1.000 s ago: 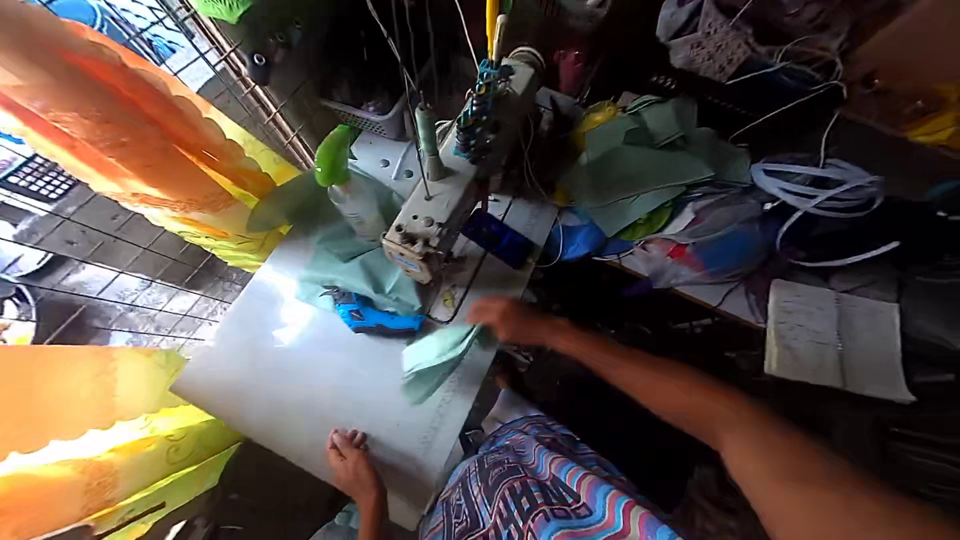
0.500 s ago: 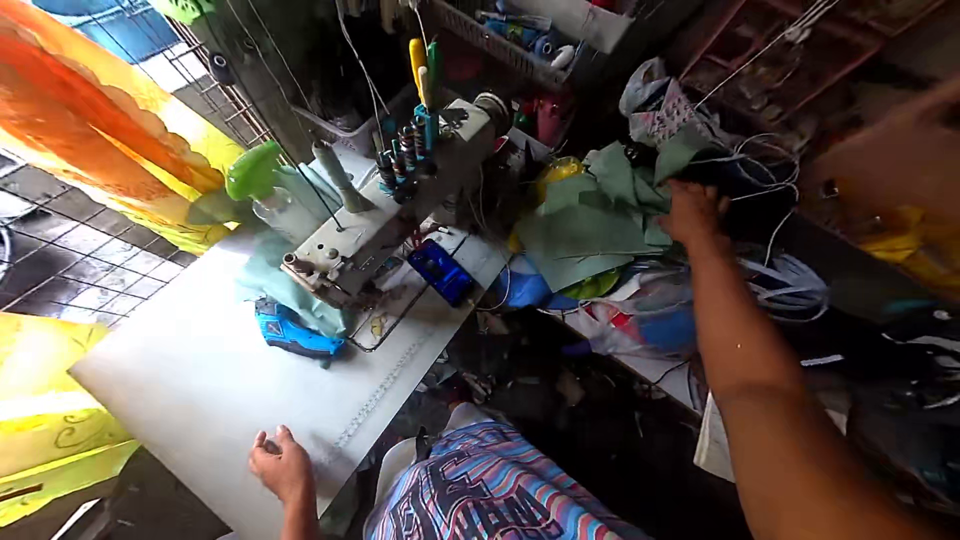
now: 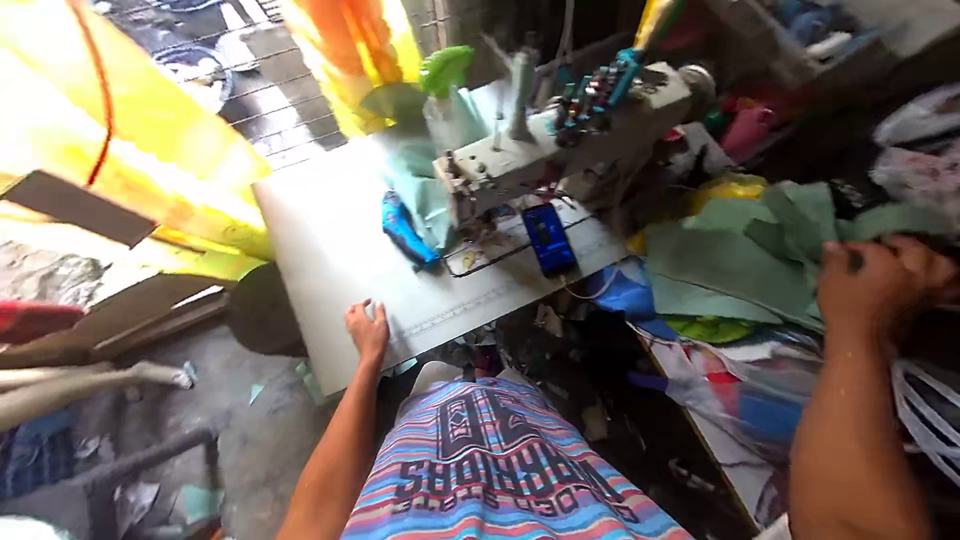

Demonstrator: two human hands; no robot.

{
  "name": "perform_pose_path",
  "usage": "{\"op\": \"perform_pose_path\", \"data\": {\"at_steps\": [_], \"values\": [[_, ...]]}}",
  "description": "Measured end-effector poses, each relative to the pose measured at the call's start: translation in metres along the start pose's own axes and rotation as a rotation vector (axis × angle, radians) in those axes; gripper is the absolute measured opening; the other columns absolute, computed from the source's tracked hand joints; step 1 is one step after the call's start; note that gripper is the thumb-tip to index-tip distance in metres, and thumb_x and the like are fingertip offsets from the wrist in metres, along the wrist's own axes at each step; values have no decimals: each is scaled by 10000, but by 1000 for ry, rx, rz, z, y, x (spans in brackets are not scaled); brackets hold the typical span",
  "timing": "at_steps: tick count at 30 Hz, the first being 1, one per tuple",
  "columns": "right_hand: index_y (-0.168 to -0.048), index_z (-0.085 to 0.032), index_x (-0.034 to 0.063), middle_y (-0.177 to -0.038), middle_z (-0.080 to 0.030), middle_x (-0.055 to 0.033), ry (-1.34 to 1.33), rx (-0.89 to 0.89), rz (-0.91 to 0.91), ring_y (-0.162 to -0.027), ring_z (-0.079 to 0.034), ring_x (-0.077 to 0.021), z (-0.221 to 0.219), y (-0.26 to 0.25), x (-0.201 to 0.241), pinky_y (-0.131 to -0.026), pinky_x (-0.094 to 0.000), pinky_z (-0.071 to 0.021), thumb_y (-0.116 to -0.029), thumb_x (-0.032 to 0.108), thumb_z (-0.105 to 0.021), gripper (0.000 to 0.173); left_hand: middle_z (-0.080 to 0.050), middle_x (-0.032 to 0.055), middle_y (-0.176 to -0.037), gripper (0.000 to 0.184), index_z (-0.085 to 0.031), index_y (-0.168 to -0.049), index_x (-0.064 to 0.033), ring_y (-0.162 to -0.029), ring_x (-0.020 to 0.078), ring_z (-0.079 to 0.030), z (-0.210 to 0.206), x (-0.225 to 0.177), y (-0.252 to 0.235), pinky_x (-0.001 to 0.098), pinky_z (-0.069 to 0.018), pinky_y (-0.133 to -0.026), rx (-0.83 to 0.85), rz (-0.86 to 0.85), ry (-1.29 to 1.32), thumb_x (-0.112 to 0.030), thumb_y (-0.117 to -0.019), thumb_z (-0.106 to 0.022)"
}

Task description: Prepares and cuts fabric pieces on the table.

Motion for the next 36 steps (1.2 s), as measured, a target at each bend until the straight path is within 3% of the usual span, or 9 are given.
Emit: {"op": "perform_pose_path", "data": {"at_steps": [3,5,8,12,18,23,28,32,36], "values": [[-1240,-638,-125,-1232,-600,-409,-136,156,191,-1204,-554,-579,-10,35,92,-1056,-674,-389,-1093,288,-451,477,-481,324,-1446,432,-608,-1336,31,-1351,489,-457,-3,3,-4,615,-368,-1115,-11,1,5,-290,-1056,-536],[-1188,-676,-118,-1148,-666,-356,-254,337,423,-1113,-637,-520,-45,86,171,-1003,-638,-466,-1070,213,-511,388,-495,310,-1439,408,-632,-1315,12,-1333,488,-472,-3,-4,-12,624,-382,-1094,-5,-11,19,-287,-1046,-563],[-1215,-721,-22,-1150,-725,-227,-382,578,664,-1116,-684,-399,-109,159,288,-1002,-563,-515,-1036,283,-584,379,-526,313,-1404,363,-646,-1303,17,-1301,480,-510,-2,-21,-38,613,-414,-1077,20,-63,53,-223,-1042,-571],[-1342,-644,2,-1260,-678,-217,-508,670,686,-1211,-621,-395,-172,194,418,-1044,-549,-480,-992,342,-671,489,-541,295,-1410,353,-635,-1328,17,-1307,445,-529,2,-54,-92,582,-413,-1100,83,-206,39,-174,-1061,-505],[-1532,-422,-3,-1421,-527,-305,-337,736,440,-1308,-494,-504,-235,193,539,-1034,-666,-403,-941,386,-732,773,-472,169,-1559,443,-497,-1504,-79,-1498,450,-310,7,-119,-182,704,-265,-1151,235,-462,-53,-129,-1066,-448],[-1529,-430,-5,-1433,-507,-316,-345,658,198,-1310,-488,-507,-269,193,554,-1054,-658,-391,-907,255,-777,758,-544,184,-1493,520,-295,-1589,-13,-1471,428,-378,-18,-115,-226,686,-242,-1171,377,-527,-17,-192,-1103,-352],[-1475,-525,28,-1359,-602,-241,-471,684,86,-1272,-557,-419,-254,206,526,-1060,-608,-424,-881,241,-802,689,-612,192,-1404,506,-459,-1502,-8,-1410,414,-463,-22,-106,-221,643,-282,-1164,224,-603,-71,-283,-1078,-470],[-1461,-523,-22,-1411,-578,-249,-560,683,-66,-1321,-548,-381,-204,262,452,-1118,-548,-425,-853,247,-806,722,-500,206,-1525,840,-433,-1541,-51,-1475,486,-331,-27,-98,-203,713,-188,-1166,194,-676,-178,-563,-919,-670],[-1463,-455,-108,-1420,-530,-323,-572,583,-346,-1322,-535,-407,-169,301,383,-1113,-505,-437,-867,135,-799,730,-257,131,-1684,1040,-364,-1602,-186,-1545,488,-124,-44,-85,-199,740,-50,-1177,275,-692,-380,-806,-801,-603]]}}
Point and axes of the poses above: each hand's wrist, its own y-axis away from the middle knuckle, its own z-axis out of the back of the hand, x = y × z, the point moved 7 cm from there along -y, towards the middle knuckle
